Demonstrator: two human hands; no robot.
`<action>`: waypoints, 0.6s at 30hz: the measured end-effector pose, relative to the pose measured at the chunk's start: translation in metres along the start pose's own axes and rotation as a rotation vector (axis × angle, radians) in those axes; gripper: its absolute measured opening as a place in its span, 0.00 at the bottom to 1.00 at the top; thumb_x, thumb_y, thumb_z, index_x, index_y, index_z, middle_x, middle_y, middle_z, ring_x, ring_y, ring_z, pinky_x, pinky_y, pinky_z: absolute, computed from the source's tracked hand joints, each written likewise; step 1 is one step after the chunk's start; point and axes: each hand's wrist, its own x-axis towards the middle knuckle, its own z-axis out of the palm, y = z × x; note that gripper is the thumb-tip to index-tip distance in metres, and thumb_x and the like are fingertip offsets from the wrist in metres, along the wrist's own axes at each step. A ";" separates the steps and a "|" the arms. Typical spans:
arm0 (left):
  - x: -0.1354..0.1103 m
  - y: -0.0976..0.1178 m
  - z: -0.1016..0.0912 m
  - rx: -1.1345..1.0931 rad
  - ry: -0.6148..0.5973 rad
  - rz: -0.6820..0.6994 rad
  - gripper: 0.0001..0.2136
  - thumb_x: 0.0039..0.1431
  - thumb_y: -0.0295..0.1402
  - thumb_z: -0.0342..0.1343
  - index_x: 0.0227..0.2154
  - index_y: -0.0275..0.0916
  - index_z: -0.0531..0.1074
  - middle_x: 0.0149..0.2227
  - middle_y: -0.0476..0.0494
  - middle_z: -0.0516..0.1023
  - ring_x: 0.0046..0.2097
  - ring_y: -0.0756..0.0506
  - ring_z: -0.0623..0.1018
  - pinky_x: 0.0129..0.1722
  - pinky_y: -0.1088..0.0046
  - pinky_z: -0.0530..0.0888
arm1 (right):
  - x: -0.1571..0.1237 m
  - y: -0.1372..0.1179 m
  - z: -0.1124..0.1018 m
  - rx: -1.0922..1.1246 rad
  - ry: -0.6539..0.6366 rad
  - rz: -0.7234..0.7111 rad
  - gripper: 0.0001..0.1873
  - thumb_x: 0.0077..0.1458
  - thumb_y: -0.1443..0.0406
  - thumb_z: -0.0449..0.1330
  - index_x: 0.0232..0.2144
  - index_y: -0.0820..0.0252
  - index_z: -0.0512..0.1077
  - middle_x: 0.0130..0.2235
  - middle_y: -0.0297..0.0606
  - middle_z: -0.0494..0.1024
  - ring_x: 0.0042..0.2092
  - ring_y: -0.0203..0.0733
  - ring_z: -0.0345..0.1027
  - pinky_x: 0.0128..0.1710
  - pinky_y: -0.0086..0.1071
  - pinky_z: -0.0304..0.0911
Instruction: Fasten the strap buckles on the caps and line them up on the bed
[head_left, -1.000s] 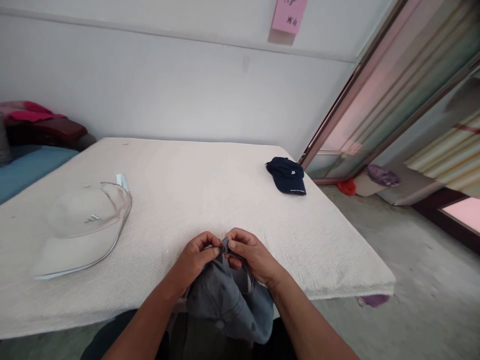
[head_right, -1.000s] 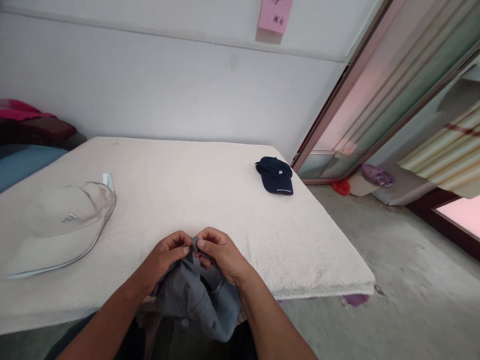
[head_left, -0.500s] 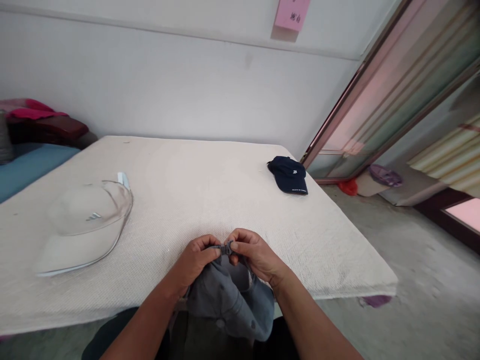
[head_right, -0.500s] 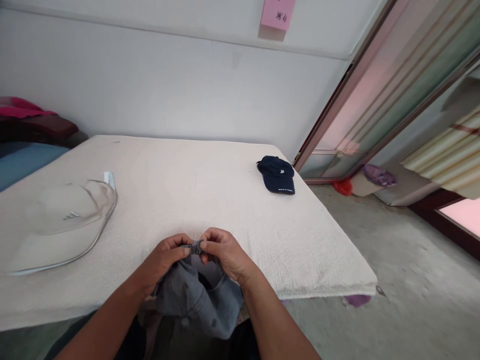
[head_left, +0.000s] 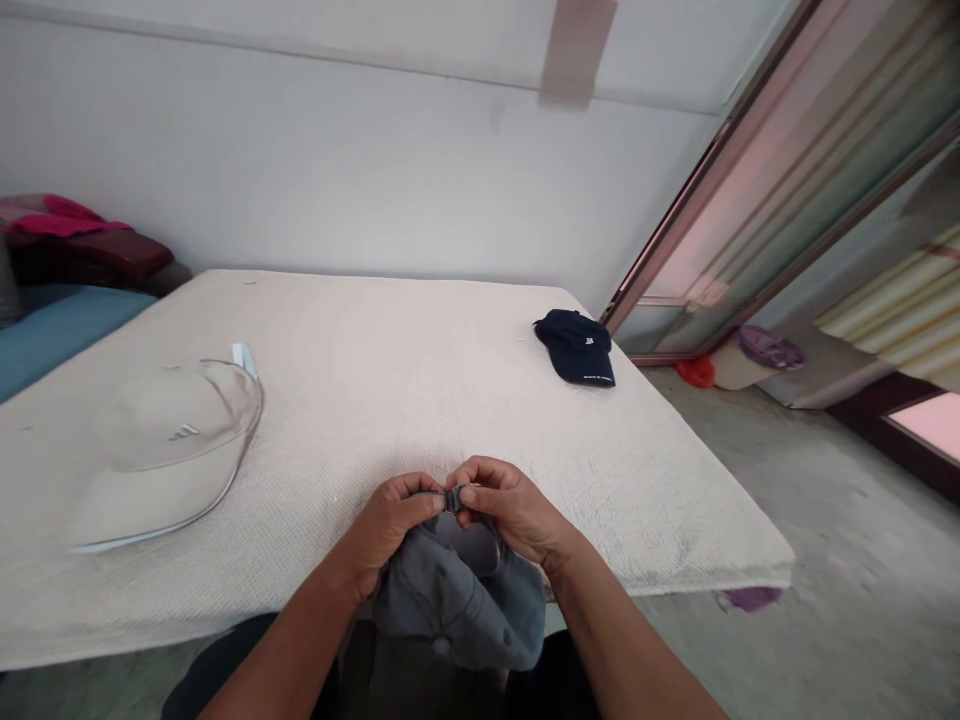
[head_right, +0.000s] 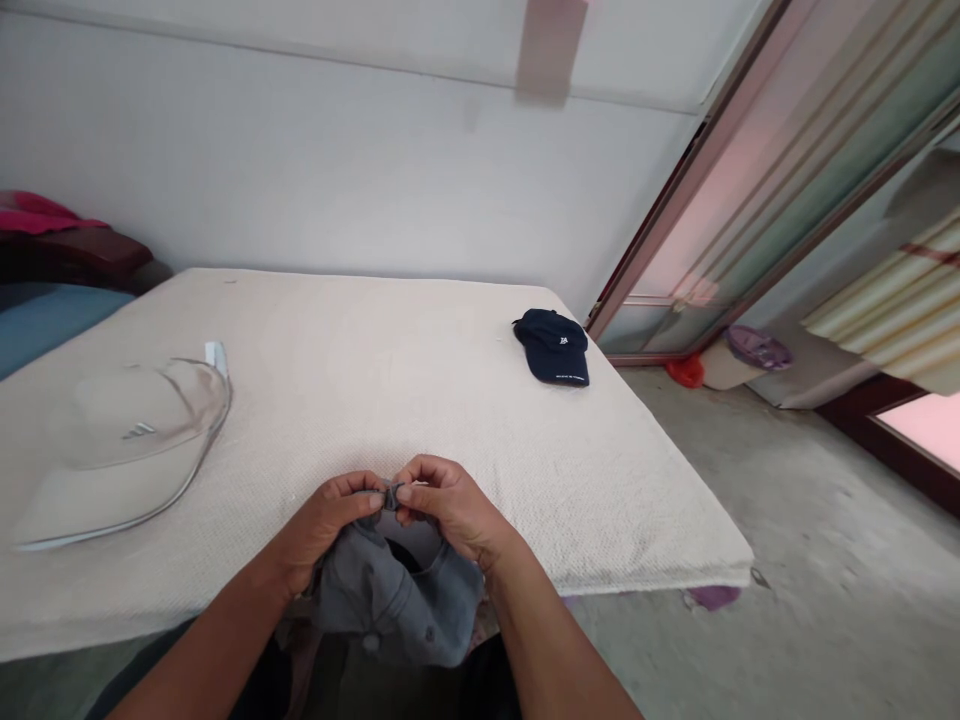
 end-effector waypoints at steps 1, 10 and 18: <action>0.000 0.000 0.001 -0.033 -0.018 -0.004 0.05 0.48 0.31 0.61 0.28 0.36 0.72 0.24 0.49 0.74 0.25 0.51 0.71 0.26 0.76 0.65 | 0.000 0.000 0.000 -0.008 0.000 0.006 0.06 0.46 0.67 0.65 0.28 0.63 0.72 0.29 0.33 0.72 0.27 0.31 0.66 0.31 0.28 0.60; -0.002 0.002 0.005 -0.104 -0.075 0.023 0.02 0.50 0.27 0.56 0.26 0.35 0.72 0.25 0.47 0.74 0.27 0.51 0.72 0.28 0.78 0.67 | 0.000 0.001 -0.001 -0.013 -0.020 0.003 0.05 0.48 0.68 0.65 0.29 0.63 0.72 0.28 0.34 0.74 0.30 0.34 0.68 0.34 0.30 0.61; -0.002 0.002 0.004 -0.109 -0.039 -0.001 0.03 0.48 0.27 0.60 0.26 0.35 0.71 0.25 0.49 0.73 0.26 0.53 0.70 0.28 0.79 0.66 | -0.003 -0.002 0.006 0.046 -0.071 -0.122 0.03 0.51 0.67 0.63 0.30 0.60 0.72 0.32 0.35 0.74 0.34 0.36 0.68 0.40 0.34 0.61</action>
